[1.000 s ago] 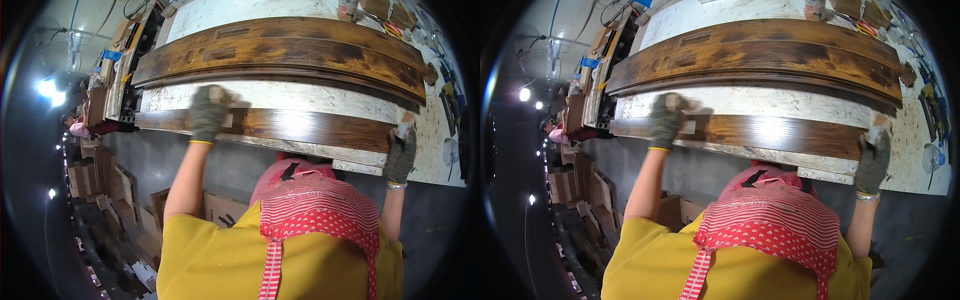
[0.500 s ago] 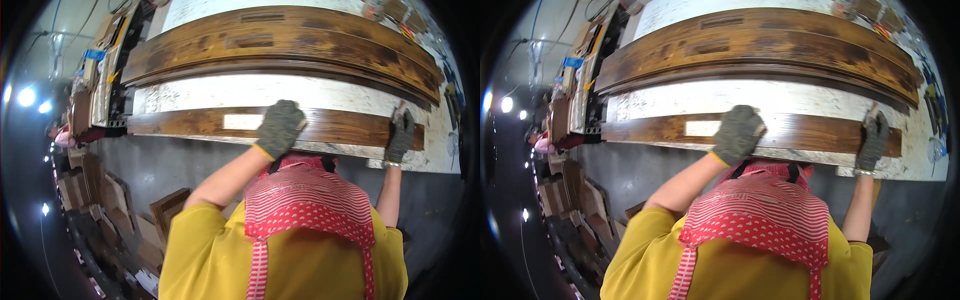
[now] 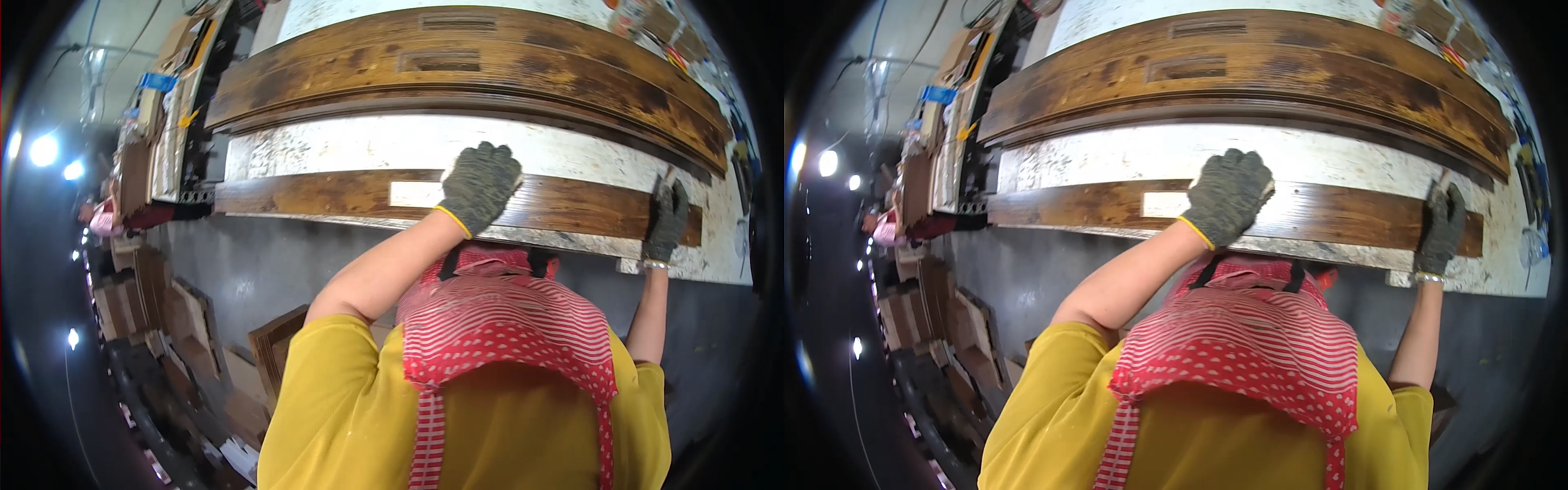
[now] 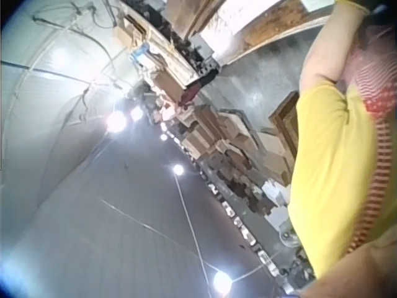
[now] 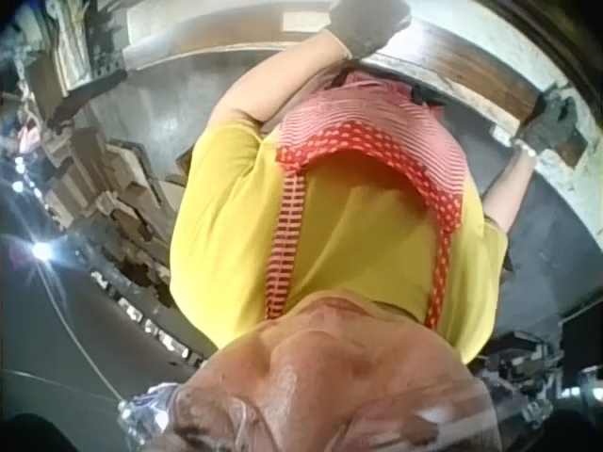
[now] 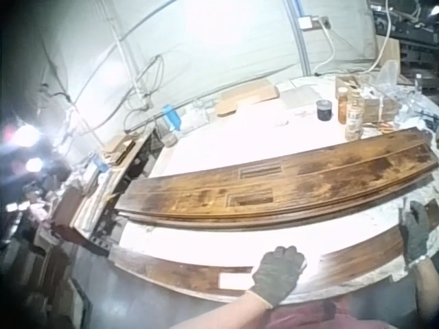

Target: The person sands and wipes wooden boards on a workbench using a sanding block and a cloth, rubbing along their surfaces and edges.

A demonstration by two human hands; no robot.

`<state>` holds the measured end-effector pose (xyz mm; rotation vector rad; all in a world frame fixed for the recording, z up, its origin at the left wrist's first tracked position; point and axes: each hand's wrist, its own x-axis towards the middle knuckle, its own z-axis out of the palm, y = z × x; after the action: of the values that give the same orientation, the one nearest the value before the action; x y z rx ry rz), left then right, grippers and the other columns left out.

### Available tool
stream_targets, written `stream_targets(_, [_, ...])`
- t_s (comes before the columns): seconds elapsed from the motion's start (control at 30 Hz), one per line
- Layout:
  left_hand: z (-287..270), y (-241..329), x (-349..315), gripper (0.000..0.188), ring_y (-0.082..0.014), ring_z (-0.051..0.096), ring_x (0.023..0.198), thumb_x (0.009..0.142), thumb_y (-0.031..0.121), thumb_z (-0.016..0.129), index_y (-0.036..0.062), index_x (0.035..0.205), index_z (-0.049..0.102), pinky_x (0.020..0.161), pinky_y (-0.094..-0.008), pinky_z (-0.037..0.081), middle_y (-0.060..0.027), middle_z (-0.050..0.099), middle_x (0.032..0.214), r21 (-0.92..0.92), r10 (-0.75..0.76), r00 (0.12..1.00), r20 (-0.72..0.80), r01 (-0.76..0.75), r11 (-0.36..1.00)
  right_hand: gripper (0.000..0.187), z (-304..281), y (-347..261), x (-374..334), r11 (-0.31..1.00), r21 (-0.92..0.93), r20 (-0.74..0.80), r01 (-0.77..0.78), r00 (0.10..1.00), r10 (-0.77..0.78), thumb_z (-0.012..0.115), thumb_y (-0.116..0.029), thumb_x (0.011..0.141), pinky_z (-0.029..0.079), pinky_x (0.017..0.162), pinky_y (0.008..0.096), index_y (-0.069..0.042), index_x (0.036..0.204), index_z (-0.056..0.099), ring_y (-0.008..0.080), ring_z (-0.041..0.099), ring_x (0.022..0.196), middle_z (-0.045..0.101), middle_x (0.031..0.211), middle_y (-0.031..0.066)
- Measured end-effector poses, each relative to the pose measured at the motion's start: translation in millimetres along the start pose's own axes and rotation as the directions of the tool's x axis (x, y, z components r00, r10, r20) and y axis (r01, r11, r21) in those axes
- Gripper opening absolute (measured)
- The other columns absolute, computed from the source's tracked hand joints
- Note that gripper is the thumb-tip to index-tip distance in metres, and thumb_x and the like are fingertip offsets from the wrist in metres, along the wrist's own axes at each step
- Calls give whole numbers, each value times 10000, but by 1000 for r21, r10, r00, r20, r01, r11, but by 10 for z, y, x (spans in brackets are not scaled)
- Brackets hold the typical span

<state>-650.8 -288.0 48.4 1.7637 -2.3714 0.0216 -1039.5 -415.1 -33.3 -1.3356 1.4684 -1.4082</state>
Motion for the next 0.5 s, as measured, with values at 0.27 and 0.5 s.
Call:
stream_targets(0.27, [-718,-1097,-949,248,-324,618,852,851,337,557,126,778,663,758,-464,490,-153,644,875,276,-425,873,240,358,892,403,-47,137,50,996,-81,-9,24,1000,-24,617,-129,935,469,936,292,7,1300,517,157,541,1071,553,1232,82])
stream_targets(0.5, [-323,-671,-808,224,-299,583,937,873,329,563,119,887,639,790,-430,480,-116,602,977,33,-291,948,125,290,957,426,-36,139,106,993,84,-2,-86,996,87,576,-157,956,480,932,310,15,1334,478,181,524,1105,518,1285,100])
